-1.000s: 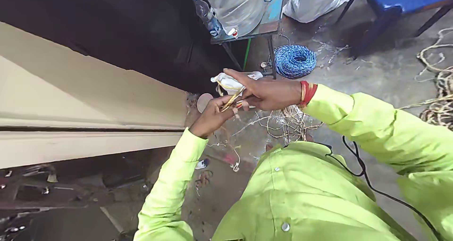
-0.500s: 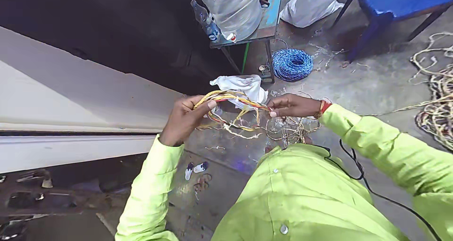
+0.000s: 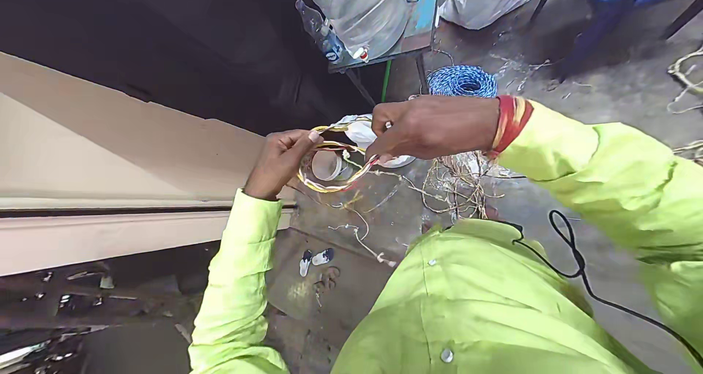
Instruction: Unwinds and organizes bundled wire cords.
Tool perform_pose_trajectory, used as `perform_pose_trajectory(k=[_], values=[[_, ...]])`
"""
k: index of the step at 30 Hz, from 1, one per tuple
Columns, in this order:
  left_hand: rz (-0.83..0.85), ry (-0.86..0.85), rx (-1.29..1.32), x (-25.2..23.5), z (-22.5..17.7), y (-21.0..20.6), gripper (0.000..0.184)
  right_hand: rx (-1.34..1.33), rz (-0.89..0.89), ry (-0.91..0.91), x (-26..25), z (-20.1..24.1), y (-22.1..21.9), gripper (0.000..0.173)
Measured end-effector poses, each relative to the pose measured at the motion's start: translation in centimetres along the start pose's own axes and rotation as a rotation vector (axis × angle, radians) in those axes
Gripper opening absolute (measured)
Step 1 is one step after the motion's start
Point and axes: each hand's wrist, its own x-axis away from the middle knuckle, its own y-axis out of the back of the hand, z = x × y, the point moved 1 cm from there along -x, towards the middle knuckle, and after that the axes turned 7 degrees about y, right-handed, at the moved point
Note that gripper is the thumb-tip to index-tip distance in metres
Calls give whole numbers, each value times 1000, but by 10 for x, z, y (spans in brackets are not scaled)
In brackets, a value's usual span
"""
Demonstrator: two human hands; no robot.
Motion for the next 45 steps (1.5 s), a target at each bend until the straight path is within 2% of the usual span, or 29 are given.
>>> perform_pose_trajectory(k=[2, 3, 5, 8, 11, 13, 15, 19, 22, 25, 29, 32, 33, 35, 37, 40, 44, 45], values=[[-101, 6, -233, -2, 4, 16, 31, 8, 90, -20, -6, 2, 9, 25], [-127, 17, -267, -1, 6, 25, 33, 7, 110, -30, -5, 2, 14, 25], [-127, 49, -137, -1, 12, 33, 29, 7, 124, -12, -4, -2, 21, 22], [74, 132, 176, 3, -3, 6, 26, -21, 129, 22, -27, 0, 9, 13], [172, 29, 222, -1, -18, -32, 26, -61, 1, -1, -58, 4, -2, 9], [229, -14, 285, -1, -16, -43, 28, -66, -128, -23, -62, -2, -5, 16], [260, 17, 387, 1, -17, -43, 32, -45, -184, -32, -59, -8, -4, 20], [270, 82, 484, 7, -20, -47, 37, -33, -123, -69, -53, -12, -6, 21], [320, 43, 528, 3, -16, -52, 33, -58, -89, -120, -55, -9, -7, 21], [325, -5, 539, 0, -15, -57, 32, -81, -140, -156, -54, -5, -8, 36], [272, 21, 517, 6, -21, -55, 32, 58, -402, -179, -30, 0, -20, 47], [180, 143, 558, 21, -22, -45, 33, 233, -758, -173, 13, 19, -39, 33], [154, 181, 578, 23, -21, -42, 32, 207, -795, -147, 26, 28, -55, 29], [128, 236, 597, 24, -24, -40, 31, 56, -676, -80, 40, 39, -99, 28], [143, 251, 606, 25, -33, -39, 31, -139, -470, -165, 38, 33, -139, 26], [151, 225, 606, 27, -51, -35, 32, -395, -319, -428, 13, -13, -174, 42], [145, 173, 565, 36, -71, -29, 33, -469, -246, -397, -15, -68, -207, 45], [134, 156, 545, 40, -77, -25, 33, -483, -194, -441, -10, -76, -212, 47]])
